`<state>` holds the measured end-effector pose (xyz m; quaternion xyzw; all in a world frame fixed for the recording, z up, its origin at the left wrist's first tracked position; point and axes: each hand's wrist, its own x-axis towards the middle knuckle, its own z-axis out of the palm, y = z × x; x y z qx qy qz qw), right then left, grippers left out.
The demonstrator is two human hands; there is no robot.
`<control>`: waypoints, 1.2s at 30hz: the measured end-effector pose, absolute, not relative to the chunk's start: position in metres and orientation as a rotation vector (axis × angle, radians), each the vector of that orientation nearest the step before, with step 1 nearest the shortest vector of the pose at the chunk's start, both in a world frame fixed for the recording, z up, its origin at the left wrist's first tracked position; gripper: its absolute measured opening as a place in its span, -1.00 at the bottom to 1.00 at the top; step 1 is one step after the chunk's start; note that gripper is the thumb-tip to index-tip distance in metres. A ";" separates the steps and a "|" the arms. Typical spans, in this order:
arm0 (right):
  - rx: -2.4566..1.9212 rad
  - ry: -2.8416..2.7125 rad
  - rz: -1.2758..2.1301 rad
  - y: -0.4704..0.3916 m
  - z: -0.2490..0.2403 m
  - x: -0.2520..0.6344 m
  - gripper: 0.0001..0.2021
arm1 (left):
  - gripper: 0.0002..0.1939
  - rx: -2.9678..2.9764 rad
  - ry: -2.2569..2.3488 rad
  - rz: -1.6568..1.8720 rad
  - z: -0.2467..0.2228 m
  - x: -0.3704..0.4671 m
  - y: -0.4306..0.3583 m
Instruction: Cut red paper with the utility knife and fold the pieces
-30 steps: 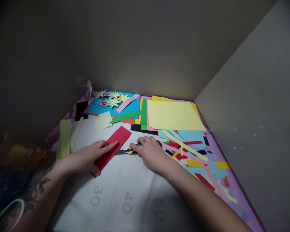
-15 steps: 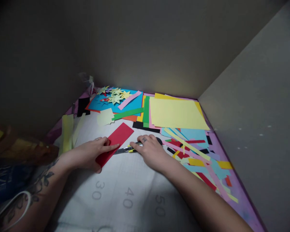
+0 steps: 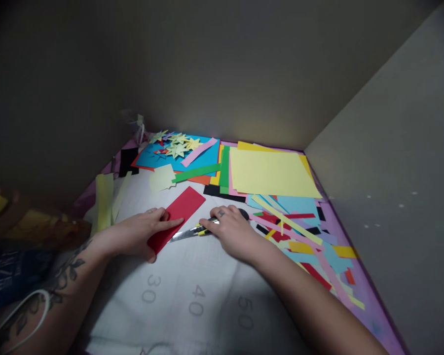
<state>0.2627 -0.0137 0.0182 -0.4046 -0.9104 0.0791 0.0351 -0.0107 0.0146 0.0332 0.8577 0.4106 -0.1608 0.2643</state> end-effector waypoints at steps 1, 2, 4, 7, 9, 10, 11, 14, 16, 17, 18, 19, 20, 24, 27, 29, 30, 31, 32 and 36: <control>-1.242 -2.800 0.248 -0.014 0.018 0.263 -0.59 | 0.04 2.317 1.112 -0.440 0.034 -0.010 0.014; -1.242 -2.802 0.257 -0.014 0.019 0.262 -0.60 | 0.03 2.314 1.114 -0.447 0.035 -0.010 0.014; -1.237 -2.808 0.276 -0.015 0.019 0.261 -0.60 | 0.03 2.312 1.115 -0.458 0.036 -0.010 0.014; -1.199 -2.834 0.304 -0.016 0.020 0.259 -0.58 | 0.04 2.314 1.116 -0.462 0.036 -0.009 0.014; -1.160 -2.855 0.324 -0.016 0.021 0.258 -0.56 | 0.05 2.317 1.118 -0.465 0.036 -0.010 0.014; -1.147 -2.861 0.333 -0.016 0.021 0.258 -0.56 | 0.05 2.320 1.115 -0.467 0.036 -0.010 0.014; -1.139 -2.861 0.340 -0.016 0.021 0.259 -0.55 | 0.05 2.325 1.111 -0.466 0.035 -0.010 0.014; -1.121 -2.850 0.353 -0.017 0.021 0.258 -0.56 | 0.05 2.340 1.096 -0.454 0.035 -0.011 0.014; -1.104 -2.850 0.346 -0.018 0.021 0.256 -0.57 | 0.02 2.345 1.081 -0.446 0.035 -0.013 0.015; -1.099 -2.854 0.340 -0.018 0.021 0.255 -0.57 | -0.03 2.349 1.069 -0.437 0.035 -0.013 0.016; -1.098 -2.859 0.334 -0.019 0.020 0.255 -0.57 | -0.11 2.354 1.057 -0.428 0.035 -0.013 0.016; -1.099 -2.862 0.330 -0.019 0.020 0.254 -0.57 | -0.21 2.360 1.050 -0.417 0.035 -0.013 0.016; -1.099 -2.864 0.327 -0.019 0.019 0.253 -0.57 | -0.31 2.366 1.048 -0.408 0.035 -0.013 0.017; -1.090 -2.868 0.315 -0.021 0.016 0.250 -0.55 | -0.43 2.378 1.097 -0.394 0.034 -0.009 0.016; -1.080 -2.881 0.319 -0.023 0.016 0.247 -0.55 | -0.42 2.380 1.113 -0.380 0.034 -0.007 0.016; -1.077 -2.889 0.326 -0.023 0.017 0.246 -0.55 | -0.42 2.380 1.115 -0.371 0.035 -0.007 0.015; -1.075 -2.893 0.333 -0.024 0.018 0.246 -0.55 | -0.41 2.376 1.118 -0.365 0.035 -0.007 0.015; -1.074 -2.896 0.340 -0.024 0.019 0.245 -0.55 | -0.41 2.370 1.123 -0.360 0.035 -0.007 0.015; -1.072 -2.900 0.348 -0.024 0.020 0.245 -0.55 | -0.41 2.363 1.129 -0.352 0.035 -0.007 0.015; -1.046 -2.919 0.370 -0.028 0.020 0.240 -0.54 | -0.42 2.349 1.138 -0.335 0.033 -0.007 0.015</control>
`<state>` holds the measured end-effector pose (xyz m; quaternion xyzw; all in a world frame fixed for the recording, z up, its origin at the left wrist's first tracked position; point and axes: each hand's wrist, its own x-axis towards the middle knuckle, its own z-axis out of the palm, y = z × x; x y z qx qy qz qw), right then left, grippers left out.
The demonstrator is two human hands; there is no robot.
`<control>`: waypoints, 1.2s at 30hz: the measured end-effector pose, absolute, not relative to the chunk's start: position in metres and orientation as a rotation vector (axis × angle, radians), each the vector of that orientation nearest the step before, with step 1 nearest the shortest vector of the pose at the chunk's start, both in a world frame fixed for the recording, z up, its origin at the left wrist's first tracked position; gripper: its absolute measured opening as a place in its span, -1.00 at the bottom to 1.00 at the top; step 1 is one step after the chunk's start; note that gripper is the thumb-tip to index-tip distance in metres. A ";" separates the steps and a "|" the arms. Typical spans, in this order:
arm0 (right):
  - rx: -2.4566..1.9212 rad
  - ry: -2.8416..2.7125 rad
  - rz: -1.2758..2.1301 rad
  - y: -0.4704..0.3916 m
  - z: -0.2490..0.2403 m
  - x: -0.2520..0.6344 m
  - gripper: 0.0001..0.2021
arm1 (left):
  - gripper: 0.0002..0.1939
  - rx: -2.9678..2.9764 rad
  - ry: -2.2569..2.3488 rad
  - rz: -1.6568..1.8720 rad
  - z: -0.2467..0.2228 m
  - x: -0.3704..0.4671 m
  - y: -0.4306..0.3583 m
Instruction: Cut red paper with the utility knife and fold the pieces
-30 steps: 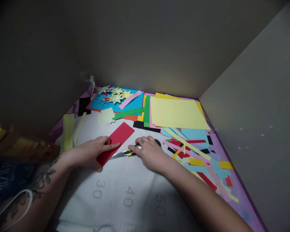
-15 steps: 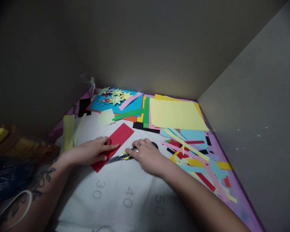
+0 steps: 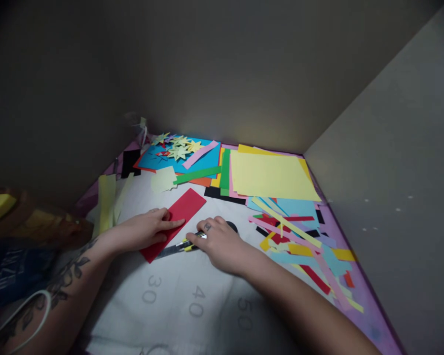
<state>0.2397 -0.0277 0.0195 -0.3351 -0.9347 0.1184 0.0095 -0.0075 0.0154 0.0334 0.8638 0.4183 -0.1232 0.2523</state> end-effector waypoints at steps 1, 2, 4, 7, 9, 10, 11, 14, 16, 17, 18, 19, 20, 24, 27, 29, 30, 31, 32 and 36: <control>-1.026 -2.925 0.376 -0.030 0.019 0.237 -0.53 | -0.42 2.351 1.135 -0.337 0.033 -0.007 0.015; -0.999 -2.931 0.385 -0.032 0.018 0.235 -0.52 | -0.42 2.356 1.130 -0.343 0.033 -0.007 0.016; -0.933 -2.947 0.405 -0.035 0.018 0.232 -0.50 | -0.41 2.367 1.123 -0.360 0.033 -0.007 0.016; -0.862 -2.966 0.452 -0.036 0.027 0.234 -0.54 | -0.40 2.387 1.113 -0.368 0.034 -0.008 0.016; -0.895 -2.938 0.491 -0.033 0.038 0.244 -0.57 | -0.40 2.392 1.110 -0.348 0.035 -0.009 0.016; -0.952 -2.905 0.511 -0.032 0.044 0.251 -0.58 | -0.41 2.381 1.123 -0.328 0.036 -0.010 0.016; -1.045 -2.849 0.524 -0.030 0.050 0.260 -0.59 | -0.42 2.357 1.145 -0.300 0.036 -0.011 0.016; -1.312 -2.708 0.540 -0.025 0.055 0.295 -0.61 | -0.51 2.256 1.231 -0.168 0.038 -0.010 0.017; -1.456 -2.684 0.549 -0.023 0.049 0.322 -0.55 | -0.57 2.224 1.260 -0.089 0.038 -0.008 0.017; -1.503 -2.691 0.571 -0.023 0.045 0.334 -0.55 | -0.60 2.223 1.277 -0.068 0.038 -0.006 0.017; -1.546 -2.681 0.590 -0.023 0.041 0.346 -0.53 | -0.63 2.229 1.301 -0.059 0.037 -0.003 0.017; -1.578 -2.672 0.620 -0.023 0.037 0.355 -0.54 | -0.65 2.244 1.332 -0.056 0.036 0.000 0.015; -1.603 -2.660 0.630 -0.023 0.035 0.362 -0.53 | -0.66 2.265 1.364 -0.053 0.035 0.003 0.014; -1.562 -2.601 0.607 -0.022 0.039 0.350 -0.58 | -0.58 2.368 1.473 0.005 0.030 0.022 0.001; -1.437 -2.551 0.577 -0.014 0.041 0.309 -0.66 | -0.67 2.377 1.553 0.020 0.026 0.034 -0.009; -1.399 -2.487 0.536 -0.004 0.038 0.280 -0.63 | -0.78 2.367 1.522 0.026 0.024 0.038 -0.014; -1.388 -2.477 0.517 0.001 0.035 0.266 -0.60 | -0.81 2.362 1.512 0.034 0.024 0.040 -0.016; -1.394 -2.472 0.511 0.006 0.031 0.255 -0.57 | -0.82 2.351 1.508 0.037 0.023 0.040 -0.017; -1.410 -2.488 0.535 0.010 0.028 0.245 -0.53 | -0.83 2.338 1.515 0.038 0.023 0.040 -0.018; -1.528 -2.524 0.693 0.019 0.017 0.227 -0.56 | -0.82 2.283 1.529 0.043 0.023 0.038 -0.017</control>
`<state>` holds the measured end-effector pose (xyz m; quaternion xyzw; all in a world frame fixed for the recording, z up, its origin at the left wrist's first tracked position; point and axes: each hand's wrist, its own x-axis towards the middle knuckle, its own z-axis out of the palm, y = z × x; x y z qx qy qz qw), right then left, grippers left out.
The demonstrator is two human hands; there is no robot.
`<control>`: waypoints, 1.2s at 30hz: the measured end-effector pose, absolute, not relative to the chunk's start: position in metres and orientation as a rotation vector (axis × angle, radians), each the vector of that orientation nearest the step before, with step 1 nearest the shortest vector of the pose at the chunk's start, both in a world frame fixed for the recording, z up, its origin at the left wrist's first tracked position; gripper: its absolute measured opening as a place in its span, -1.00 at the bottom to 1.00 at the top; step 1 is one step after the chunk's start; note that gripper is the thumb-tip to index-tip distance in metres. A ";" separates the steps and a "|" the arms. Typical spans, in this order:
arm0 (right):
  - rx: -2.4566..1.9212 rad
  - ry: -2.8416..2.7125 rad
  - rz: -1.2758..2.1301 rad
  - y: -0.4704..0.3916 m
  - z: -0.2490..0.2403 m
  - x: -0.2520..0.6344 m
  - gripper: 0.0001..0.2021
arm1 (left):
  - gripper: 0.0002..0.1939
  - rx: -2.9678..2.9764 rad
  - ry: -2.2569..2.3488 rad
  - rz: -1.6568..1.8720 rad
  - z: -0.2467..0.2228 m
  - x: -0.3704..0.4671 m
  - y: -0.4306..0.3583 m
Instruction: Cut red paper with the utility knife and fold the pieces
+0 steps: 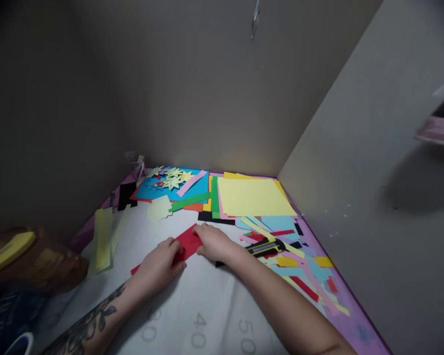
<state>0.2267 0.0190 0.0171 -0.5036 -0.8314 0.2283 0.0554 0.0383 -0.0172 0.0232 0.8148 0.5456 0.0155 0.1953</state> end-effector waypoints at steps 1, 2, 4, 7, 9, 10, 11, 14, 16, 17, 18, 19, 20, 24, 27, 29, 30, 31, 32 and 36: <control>-1.543 -2.510 0.725 0.019 0.016 0.226 -0.63 | -0.81 2.272 1.522 0.052 0.023 0.037 -0.017; -1.539 -2.499 0.747 0.019 0.015 0.228 -0.71 | -0.79 2.263 1.507 0.063 0.024 0.036 -0.016; -1.488 -2.488 0.761 0.018 0.017 0.236 -0.86 | -0.77 2.254 1.486 0.106 0.025 0.034 -0.013; -1.460 -2.408 0.750 0.018 0.025 0.269 -0.83 | -0.74 2.300 1.504 0.194 0.029 0.028 -0.008; -1.585 -2.314 0.670 0.019 0.031 0.302 -0.79 | -0.70 2.318 1.536 0.204 0.031 0.025 -0.004; -1.686 -2.271 0.618 0.020 0.033 0.320 -0.77 | -0.68 2.312 1.542 0.190 0.031 0.023 -0.003; -1.816 -2.234 0.538 0.019 0.034 0.338 -0.75 | -0.64 2.301 1.546 0.173 0.032 0.023 -0.003; -2.176 -1.969 0.025 0.012 0.032 0.378 -0.77 | -0.46 2.303 1.531 0.143 0.031 0.025 -0.006; -2.143 -1.897 -0.115 0.002 0.030 0.386 -0.72 | -0.32 2.328 1.515 0.126 0.031 0.029 -0.010; -2.050 -1.955 -0.048 -0.004 0.029 0.384 -0.72 | -0.30 2.338 1.519 0.114 0.031 0.031 -0.011; -1.918 -2.059 0.100 -0.011 0.029 0.378 -0.76 | -0.32 2.344 1.541 0.103 0.032 0.033 -0.013; -1.770 -2.182 0.279 -0.017 0.029 0.370 -0.79 | -0.35 2.351 1.573 0.095 0.032 0.036 -0.014; -1.627 -2.283 0.429 -0.023 0.030 0.358 -0.79 | -0.38 2.364 1.599 0.083 0.031 0.038 -0.015; -1.353 -2.460 0.581 -0.034 0.033 0.296 -0.63 | -0.31 2.499 1.551 -0.028 0.021 0.048 -0.023; -1.304 -2.617 0.716 -0.026 0.032 0.249 -0.36 | -0.21 2.599 1.546 -0.044 0.005 0.053 -0.031; -1.256 -2.654 0.785 -0.017 0.029 0.226 -0.25 | -0.17 2.629 1.582 -0.037 -0.004 0.053 -0.036; -1.221 -2.670 0.826 -0.012 0.026 0.217 -0.21 | -0.14 2.638 1.604 -0.032 -0.008 0.051 -0.039; -1.189 -2.683 0.858 -0.009 0.023 0.210 -0.18 | -0.12 2.644 1.623 -0.028 -0.012 0.048 -0.041; -1.167 -2.697 0.874 -0.007 0.019 0.204 -0.16 | -0.11 2.647 1.642 -0.028 -0.014 0.043 -0.043; -1.180 -2.747 0.832 -0.006 0.005 0.193 -0.12 | -0.10 2.613 1.723 -0.079 -0.022 0.020 -0.057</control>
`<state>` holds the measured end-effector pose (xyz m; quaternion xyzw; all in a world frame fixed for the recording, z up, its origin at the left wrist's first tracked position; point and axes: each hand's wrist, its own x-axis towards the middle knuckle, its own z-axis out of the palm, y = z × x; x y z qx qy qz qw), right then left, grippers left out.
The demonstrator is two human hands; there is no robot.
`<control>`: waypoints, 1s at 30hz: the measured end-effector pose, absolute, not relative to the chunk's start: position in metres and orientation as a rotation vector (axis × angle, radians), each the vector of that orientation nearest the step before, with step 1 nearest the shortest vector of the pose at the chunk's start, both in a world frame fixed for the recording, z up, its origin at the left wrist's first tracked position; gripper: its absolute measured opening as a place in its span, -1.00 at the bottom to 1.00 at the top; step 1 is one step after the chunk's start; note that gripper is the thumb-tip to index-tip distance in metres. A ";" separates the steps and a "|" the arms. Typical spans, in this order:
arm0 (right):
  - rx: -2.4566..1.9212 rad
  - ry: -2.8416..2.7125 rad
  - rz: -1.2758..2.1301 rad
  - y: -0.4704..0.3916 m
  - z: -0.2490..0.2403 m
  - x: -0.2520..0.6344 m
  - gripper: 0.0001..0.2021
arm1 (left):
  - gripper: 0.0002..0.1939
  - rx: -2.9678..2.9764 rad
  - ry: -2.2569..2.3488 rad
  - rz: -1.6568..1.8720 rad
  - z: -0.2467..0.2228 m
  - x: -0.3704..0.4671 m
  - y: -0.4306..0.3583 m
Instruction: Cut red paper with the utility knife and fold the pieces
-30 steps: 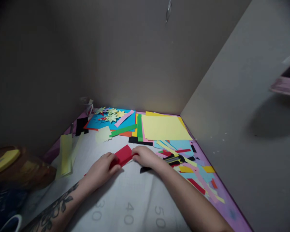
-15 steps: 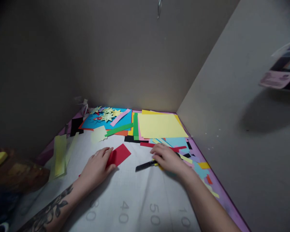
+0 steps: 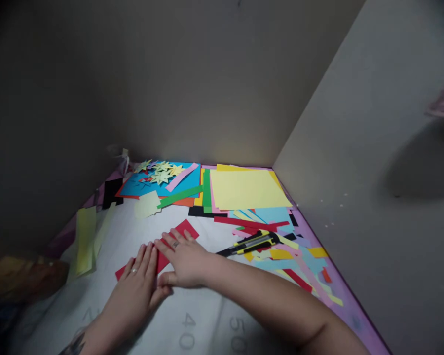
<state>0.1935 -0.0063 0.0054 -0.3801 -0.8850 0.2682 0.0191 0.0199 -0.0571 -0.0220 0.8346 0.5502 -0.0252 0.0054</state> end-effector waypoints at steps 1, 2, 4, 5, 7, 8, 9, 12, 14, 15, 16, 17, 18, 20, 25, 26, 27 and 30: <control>-1.202 -2.751 0.811 -0.007 0.003 0.193 -0.12 | -0.12 2.616 1.728 -0.085 -0.023 0.014 -0.061; -1.221 -2.753 0.795 -0.007 0.002 0.194 -0.13 | -0.13 2.620 1.739 -0.087 -0.024 0.008 -0.065; -1.266 -2.751 0.780 -0.004 0.002 0.198 -0.14 | -0.13 2.620 1.748 -0.099 -0.025 -0.003 -0.072; -1.297 -2.750 0.775 -0.002 0.002 0.201 -0.14 | -0.12 2.610 1.753 -0.110 -0.025 -0.008 -0.076; -1.389 -2.739 0.750 0.004 0.002 0.207 -0.15 | -0.09 2.566 1.768 -0.157 -0.024 -0.017 -0.082; -1.430 -2.733 0.729 0.008 0.002 0.211 -0.15 | -0.09 2.530 1.785 -0.192 -0.023 -0.021 -0.085; -1.467 -2.722 0.705 0.011 0.002 0.214 -0.14 | -0.08 2.487 1.806 -0.235 -0.021 -0.023 -0.087; -1.545 -2.660 0.650 0.017 0.006 0.220 -0.16 | -0.09 2.356 1.894 -0.353 -0.008 -0.026 -0.090; -1.574 -2.579 0.654 0.017 0.013 0.226 -0.23 | -0.15 2.305 1.978 -0.365 0.007 -0.024 -0.087; -1.569 -2.529 0.665 0.015 0.018 0.230 -0.28 | -0.20 2.309 2.030 -0.330 0.015 -0.022 -0.084; -1.522 -2.483 0.684 0.013 0.024 0.237 -0.36 | -0.26 2.337 2.080 -0.279 0.023 -0.019 -0.080; -1.439 -2.444 0.680 0.010 0.029 0.246 -0.45 | -0.30 2.363 2.142 -0.204 0.030 -0.015 -0.075; -1.369 -2.414 0.651 0.007 0.033 0.257 -0.50 | -0.35 2.368 2.169 -0.136 0.036 -0.011 -0.069; -1.386 -2.352 0.597 -0.001 0.040 0.283 -0.58 | -0.45 2.316 2.054 -0.088 0.042 -0.002 -0.055; -1.511 -2.454 0.709 -0.021 0.036 0.341 -0.70 | -0.45 2.238 1.838 -0.024 0.037 0.016 -0.021; -1.538 -2.458 0.694 -0.024 0.034 0.347 -0.71 | -0.44 2.220 1.800 -0.016 0.035 0.018 -0.015; -1.567 -2.456 0.673 -0.027 0.031 0.351 -0.72 | -0.43 2.191 1.766 -0.007 0.032 0.019 -0.010; -1.629 -2.457 0.625 -0.030 0.025 0.356 -0.73 | -0.43 2.082 1.711 0.006 0.026 0.018 0.003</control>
